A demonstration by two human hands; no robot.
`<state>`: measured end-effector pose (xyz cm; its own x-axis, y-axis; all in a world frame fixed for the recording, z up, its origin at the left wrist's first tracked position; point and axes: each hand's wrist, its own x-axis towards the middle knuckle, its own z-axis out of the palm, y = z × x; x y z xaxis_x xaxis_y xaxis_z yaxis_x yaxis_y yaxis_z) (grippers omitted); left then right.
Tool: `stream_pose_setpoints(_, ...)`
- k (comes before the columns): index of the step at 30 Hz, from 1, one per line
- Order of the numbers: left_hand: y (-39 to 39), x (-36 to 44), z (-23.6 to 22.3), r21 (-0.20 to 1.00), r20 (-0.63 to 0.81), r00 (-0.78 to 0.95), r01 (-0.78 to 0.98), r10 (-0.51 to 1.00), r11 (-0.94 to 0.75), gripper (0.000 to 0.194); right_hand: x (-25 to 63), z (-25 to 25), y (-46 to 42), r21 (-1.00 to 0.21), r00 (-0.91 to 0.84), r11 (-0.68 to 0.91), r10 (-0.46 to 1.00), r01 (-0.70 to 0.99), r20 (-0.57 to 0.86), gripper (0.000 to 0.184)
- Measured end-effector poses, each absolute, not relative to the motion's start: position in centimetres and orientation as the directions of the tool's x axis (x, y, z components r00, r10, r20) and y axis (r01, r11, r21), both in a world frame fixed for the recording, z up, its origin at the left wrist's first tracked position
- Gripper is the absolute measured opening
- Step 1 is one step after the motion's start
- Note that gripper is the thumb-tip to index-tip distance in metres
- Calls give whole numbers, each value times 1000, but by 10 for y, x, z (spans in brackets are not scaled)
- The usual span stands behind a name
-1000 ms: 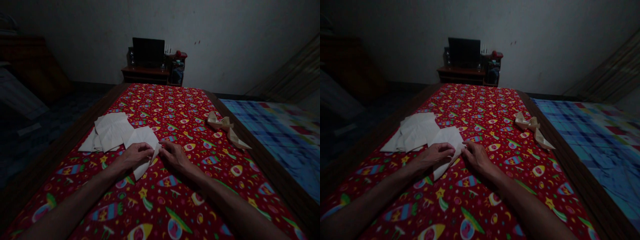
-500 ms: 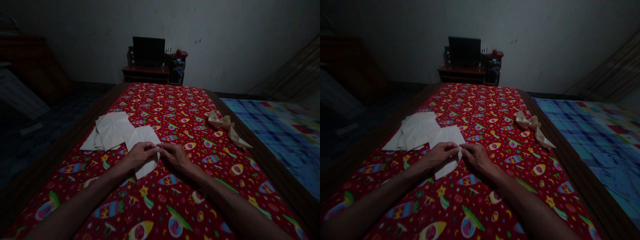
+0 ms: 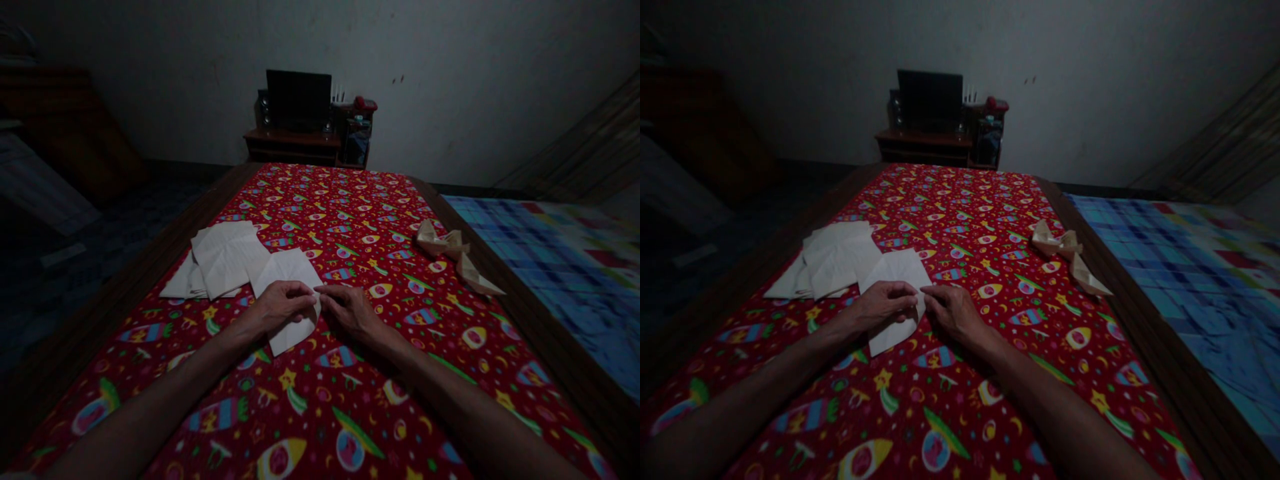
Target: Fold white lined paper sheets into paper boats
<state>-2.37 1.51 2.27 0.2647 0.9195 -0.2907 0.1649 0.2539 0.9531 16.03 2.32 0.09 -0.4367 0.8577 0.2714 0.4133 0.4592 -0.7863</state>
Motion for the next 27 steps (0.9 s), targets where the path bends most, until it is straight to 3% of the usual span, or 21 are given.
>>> stream_pose_setpoints(6, 15, -23, 27, 947, -272, 245, 243, 931, 213, 27, 160, 3, 23, -782, -435, 454, 862, 428, 261, 25)
stream_pose_setpoints(9, 15, -23, 24, 943, -252, 235, 277, 939, 184, 24, 160, 7, 20, -777, -424, 442, 870, 449, 250, 35)
stream_pose_setpoints(14, 15, -25, 16, 935, -191, 189, 333, 963, 120, 19, 161, 13, 13, -666, -336, 451, 891, 594, 304, 34)
stream_pose_setpoints(17, 18, -31, 25, 913, -60, 109, 408, 992, 11, 16, 163, 11, 12, -613, -308, 441, 897, 656, 316, 37)
stream_pose_setpoints(19, 21, -38, 42, 817, 132, 41, 562, 990, -132, 17, 165, 8, 12, -593, -336, 462, 887, 660, 316, 35)
stream_pose_setpoints(22, 22, -60, 83, 580, 412, -6, 773, 911, -257, 18, 167, 5, 13, -588, -373, 505, 863, 631, 340, 28)
stream_pose_setpoints(27, 4, -119, 137, 309, 681, -214, 951, 700, -9, 34, 166, 3, 13, -618, -374, 519, 855, 591, 360, 23)
